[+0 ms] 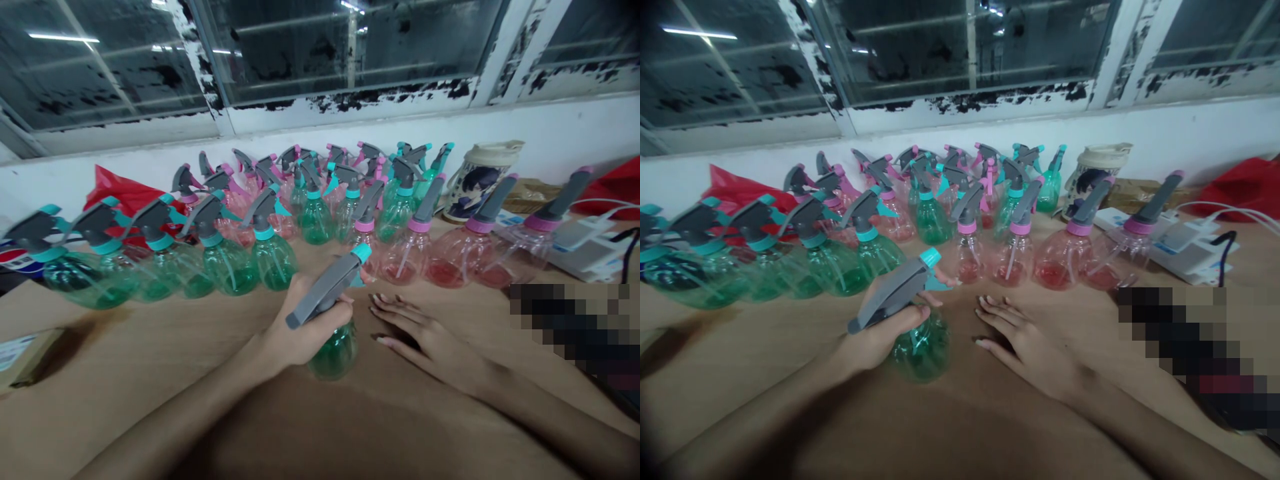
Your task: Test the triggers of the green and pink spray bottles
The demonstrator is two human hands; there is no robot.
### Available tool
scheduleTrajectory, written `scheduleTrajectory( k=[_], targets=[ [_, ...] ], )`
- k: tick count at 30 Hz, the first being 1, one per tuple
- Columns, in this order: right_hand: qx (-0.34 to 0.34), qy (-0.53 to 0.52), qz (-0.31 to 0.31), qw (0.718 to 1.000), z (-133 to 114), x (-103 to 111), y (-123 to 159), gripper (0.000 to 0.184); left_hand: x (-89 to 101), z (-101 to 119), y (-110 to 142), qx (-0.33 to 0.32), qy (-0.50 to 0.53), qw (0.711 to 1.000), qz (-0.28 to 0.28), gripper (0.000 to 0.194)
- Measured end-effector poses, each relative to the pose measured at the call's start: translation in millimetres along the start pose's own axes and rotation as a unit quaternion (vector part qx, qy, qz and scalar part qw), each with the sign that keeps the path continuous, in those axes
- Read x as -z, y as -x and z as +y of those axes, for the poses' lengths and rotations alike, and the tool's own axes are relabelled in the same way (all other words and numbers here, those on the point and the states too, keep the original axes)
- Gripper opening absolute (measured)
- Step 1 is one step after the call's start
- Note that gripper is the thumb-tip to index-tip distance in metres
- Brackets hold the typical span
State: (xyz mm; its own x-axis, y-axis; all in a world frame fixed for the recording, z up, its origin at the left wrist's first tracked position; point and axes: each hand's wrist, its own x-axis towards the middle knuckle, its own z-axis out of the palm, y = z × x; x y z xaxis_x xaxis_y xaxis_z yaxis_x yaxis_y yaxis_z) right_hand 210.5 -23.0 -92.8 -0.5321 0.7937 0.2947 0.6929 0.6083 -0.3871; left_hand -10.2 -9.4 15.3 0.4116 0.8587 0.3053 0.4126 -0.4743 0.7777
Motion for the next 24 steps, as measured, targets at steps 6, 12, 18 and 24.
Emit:
scheduleTrajectory(
  k=[6,12,18,24],
  targets=[
    [-0.002,-0.003,0.003,1.0,1.0,-1.1,0.5,0.048,3.5,-0.4,0.7,0.013,0.001,1.0,0.002,0.005],
    [-0.006,0.016,-0.015,1.0,-0.7,0.6,0.3,0.048,2.6,-4.8,3.6,0.016,0.018,1.0,-0.009,0.011],
    [0.003,-0.003,0.001,1.0,0.1,0.0,0.2,0.048,3.7,-2.6,2.9,-0.001,0.025,0.999,-0.02,0.009],
    [-0.003,-0.009,0.006,1.0,-0.1,-0.5,0.5,0.048,-1.4,-5.2,2.2,0.007,0.012,0.999,0.036,0.002]
  ],
)
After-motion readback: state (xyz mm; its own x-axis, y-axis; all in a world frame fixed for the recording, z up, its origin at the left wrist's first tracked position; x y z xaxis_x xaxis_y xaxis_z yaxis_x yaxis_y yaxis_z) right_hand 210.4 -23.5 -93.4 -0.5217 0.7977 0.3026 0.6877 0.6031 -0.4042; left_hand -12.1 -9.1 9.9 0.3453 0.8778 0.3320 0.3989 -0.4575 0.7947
